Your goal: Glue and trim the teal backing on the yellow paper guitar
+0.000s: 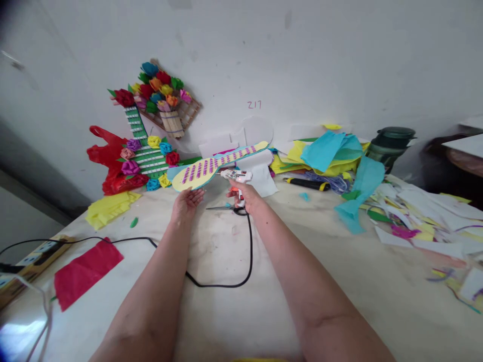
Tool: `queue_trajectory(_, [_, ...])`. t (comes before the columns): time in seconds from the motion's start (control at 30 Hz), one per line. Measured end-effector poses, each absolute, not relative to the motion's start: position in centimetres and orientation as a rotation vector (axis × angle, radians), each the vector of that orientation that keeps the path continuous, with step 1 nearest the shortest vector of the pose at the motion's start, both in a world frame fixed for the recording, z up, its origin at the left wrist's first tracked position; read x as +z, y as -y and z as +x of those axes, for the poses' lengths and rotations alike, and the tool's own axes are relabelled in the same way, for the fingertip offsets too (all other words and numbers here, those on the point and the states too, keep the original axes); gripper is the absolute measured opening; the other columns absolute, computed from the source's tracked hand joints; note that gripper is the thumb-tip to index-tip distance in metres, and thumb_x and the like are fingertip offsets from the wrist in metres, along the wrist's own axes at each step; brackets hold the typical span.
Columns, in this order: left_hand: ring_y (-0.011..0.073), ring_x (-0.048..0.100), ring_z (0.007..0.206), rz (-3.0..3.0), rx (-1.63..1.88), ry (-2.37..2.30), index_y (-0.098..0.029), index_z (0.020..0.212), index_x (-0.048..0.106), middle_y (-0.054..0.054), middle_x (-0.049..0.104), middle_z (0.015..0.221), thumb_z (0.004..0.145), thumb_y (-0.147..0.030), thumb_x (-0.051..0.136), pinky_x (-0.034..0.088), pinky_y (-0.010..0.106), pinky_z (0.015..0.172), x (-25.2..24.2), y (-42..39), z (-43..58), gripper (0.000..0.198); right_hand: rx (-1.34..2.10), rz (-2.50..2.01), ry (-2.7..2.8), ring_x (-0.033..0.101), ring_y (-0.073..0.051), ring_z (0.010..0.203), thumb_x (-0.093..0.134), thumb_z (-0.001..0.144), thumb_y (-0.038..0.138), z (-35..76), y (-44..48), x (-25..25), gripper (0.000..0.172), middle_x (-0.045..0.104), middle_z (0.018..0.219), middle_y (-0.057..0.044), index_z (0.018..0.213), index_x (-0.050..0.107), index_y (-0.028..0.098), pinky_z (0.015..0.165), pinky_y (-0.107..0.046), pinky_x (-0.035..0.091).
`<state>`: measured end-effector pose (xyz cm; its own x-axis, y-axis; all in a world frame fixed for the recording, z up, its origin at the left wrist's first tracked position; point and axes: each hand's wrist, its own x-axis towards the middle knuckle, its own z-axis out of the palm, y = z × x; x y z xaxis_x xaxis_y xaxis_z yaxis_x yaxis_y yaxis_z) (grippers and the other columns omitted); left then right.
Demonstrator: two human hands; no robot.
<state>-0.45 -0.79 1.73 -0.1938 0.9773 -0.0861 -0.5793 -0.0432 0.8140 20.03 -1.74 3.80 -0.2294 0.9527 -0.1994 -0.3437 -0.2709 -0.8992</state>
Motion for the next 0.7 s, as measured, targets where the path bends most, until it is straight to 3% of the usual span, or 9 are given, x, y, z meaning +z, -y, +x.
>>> queue_trajectory(0.7, [0.0205,0.067,0.068,0.656,1.573,-0.928,-0.009,0.082,0.06,0.011,0.067,0.067,0.073,-0.019,0.051,0.051,0.028,0.064,1.86,0.87,-0.27,0.015,1.493,-1.076,1.047,0.037,-0.006,0.027,0.063,0.074,0.04,19.8,1.49,3.6,0.028,0.062,0.054,-0.004,0.069,0.054,0.015,0.028,-0.022,0.03])
